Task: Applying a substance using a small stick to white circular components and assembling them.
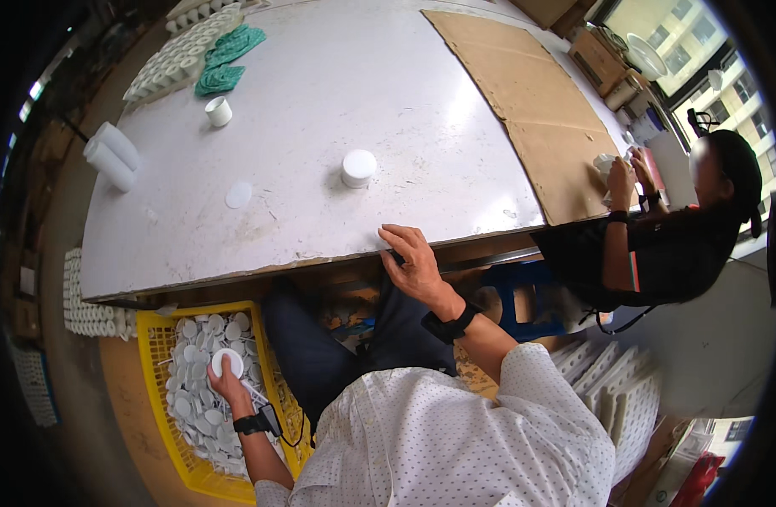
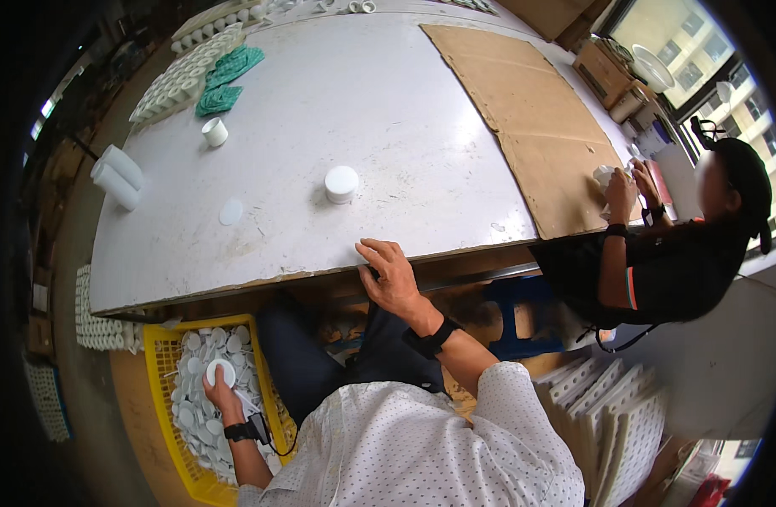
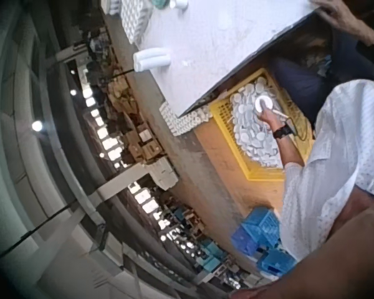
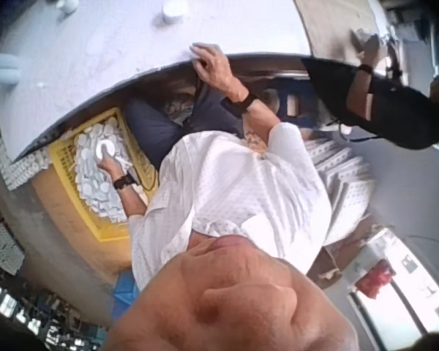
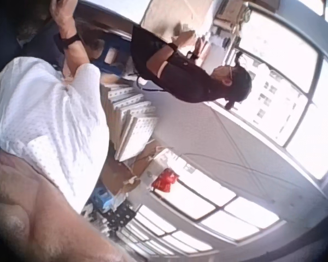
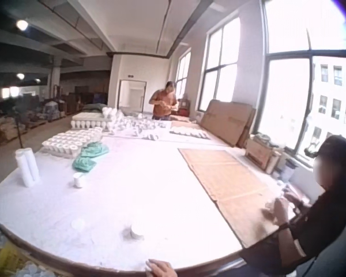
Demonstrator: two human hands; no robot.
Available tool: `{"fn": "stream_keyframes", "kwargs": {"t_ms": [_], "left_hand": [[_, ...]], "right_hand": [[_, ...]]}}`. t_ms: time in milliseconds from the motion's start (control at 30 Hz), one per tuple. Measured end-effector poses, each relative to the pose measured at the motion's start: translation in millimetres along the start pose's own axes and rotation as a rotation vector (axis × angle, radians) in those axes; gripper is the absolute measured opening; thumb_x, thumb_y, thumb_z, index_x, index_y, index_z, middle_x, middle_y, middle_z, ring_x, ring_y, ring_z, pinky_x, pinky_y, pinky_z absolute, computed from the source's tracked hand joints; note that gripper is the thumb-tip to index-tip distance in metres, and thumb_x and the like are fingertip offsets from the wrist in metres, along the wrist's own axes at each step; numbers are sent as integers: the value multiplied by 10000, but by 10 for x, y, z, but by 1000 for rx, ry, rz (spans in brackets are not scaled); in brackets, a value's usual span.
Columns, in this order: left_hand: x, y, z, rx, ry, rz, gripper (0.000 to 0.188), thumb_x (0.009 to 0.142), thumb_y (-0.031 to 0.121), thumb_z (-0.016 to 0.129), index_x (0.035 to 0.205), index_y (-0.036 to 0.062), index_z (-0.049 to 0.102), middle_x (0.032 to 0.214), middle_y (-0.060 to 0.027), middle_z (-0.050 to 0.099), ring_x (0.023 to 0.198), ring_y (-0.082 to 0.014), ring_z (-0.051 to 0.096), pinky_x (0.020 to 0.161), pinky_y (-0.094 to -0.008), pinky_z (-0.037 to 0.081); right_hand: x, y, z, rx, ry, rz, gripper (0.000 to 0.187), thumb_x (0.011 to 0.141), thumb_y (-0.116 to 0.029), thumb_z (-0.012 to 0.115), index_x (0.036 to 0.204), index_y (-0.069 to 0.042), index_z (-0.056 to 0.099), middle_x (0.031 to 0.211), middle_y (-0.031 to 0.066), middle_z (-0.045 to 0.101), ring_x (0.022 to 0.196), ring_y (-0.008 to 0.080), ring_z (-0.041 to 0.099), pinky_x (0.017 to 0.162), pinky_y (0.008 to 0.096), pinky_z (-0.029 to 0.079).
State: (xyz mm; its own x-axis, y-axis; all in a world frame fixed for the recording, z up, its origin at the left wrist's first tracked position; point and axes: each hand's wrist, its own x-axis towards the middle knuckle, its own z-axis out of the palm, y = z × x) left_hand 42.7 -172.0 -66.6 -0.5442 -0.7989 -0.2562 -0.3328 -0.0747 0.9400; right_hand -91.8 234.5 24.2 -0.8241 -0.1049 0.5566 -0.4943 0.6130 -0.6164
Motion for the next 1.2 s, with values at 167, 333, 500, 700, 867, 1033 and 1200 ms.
{"fn": "stream_keyframes", "kwargs": {"t_ms": [167, 333, 500, 700, 867, 1033, 1200], "left_hand": [[551, -432, -797, 25, 261, -162, 428, 821, 269, 588, 1165, 36, 483, 1108, -105, 546, 905, -227, 556, 601, -322, 434], [1076, -1484, -2658, 430, 121, 34, 401, 834, 210, 546, 1167, -7, 493, 1155, -191, 506, 937, -297, 558, 731, -394, 473], [693, -1563, -2665, 333, 205, -489, 355, 824, 211, 538, 1104, -5, 507, 1058, -167, 529, 861, -331, 576, 641, -431, 485], [14, -1676, -1757, -85, 170, -451, 323, 909, 272, 482, 969, -43, 517, 939, -131, 565, 848, -248, 583, 631, -329, 472], [-337, -1516, -881, -10, -97, -217, 380, 888, 336, 541, 839, -41, 560, 840, -115, 610, 757, -231, 635, 555, -279, 458], [-693, -1285, -576, 113, -363, -166, 286, 884, 230, 526, 816, -41, 585, 816, -112, 631, 749, -198, 647, 578, -282, 503], [-1040, -1516, -847, 279, -390, -224, 202, 865, 150, 500, 884, 1, 636, 764, -89, 645, 732, -164, 649, 570, -272, 507]], "right_hand": [[2, 188, -67, -29, 64, 46, 394, 715, -11, 638, 1101, -50, 573, 1093, 122, 567, 962, 303, 534, 810, 358, 457], [33, 141, -31, 0, 53, 84, 373, 721, -1, 630, 1088, -45, 583, 1085, 122, 575, 960, 300, 548, 801, 355, 469], [-106, 165, -120, -32, 78, 84, 369, 721, 7, 633, 1084, -44, 589, 1069, 136, 583, 948, 298, 564, 796, 355, 475], [-192, 97, -130, -158, 44, 15, 348, 720, 10, 639, 1062, -38, 594, 1047, 135, 588, 927, 308, 566, 788, 358, 477], [-246, 81, -292, -162, 18, 38, 313, 733, 6, 634, 1043, -32, 612, 973, 142, 619, 879, 302, 591, 764, 349, 484], [-447, 152, -445, -180, -31, 105, 314, 742, 16, 624, 1053, -32, 610, 944, 142, 625, 876, 289, 598, 768, 330, 482], [-753, 221, -550, -145, -47, 204, 318, 757, 17, 607, 1071, -31, 604, 951, 139, 625, 881, 283, 600, 785, 331, 479]]}}
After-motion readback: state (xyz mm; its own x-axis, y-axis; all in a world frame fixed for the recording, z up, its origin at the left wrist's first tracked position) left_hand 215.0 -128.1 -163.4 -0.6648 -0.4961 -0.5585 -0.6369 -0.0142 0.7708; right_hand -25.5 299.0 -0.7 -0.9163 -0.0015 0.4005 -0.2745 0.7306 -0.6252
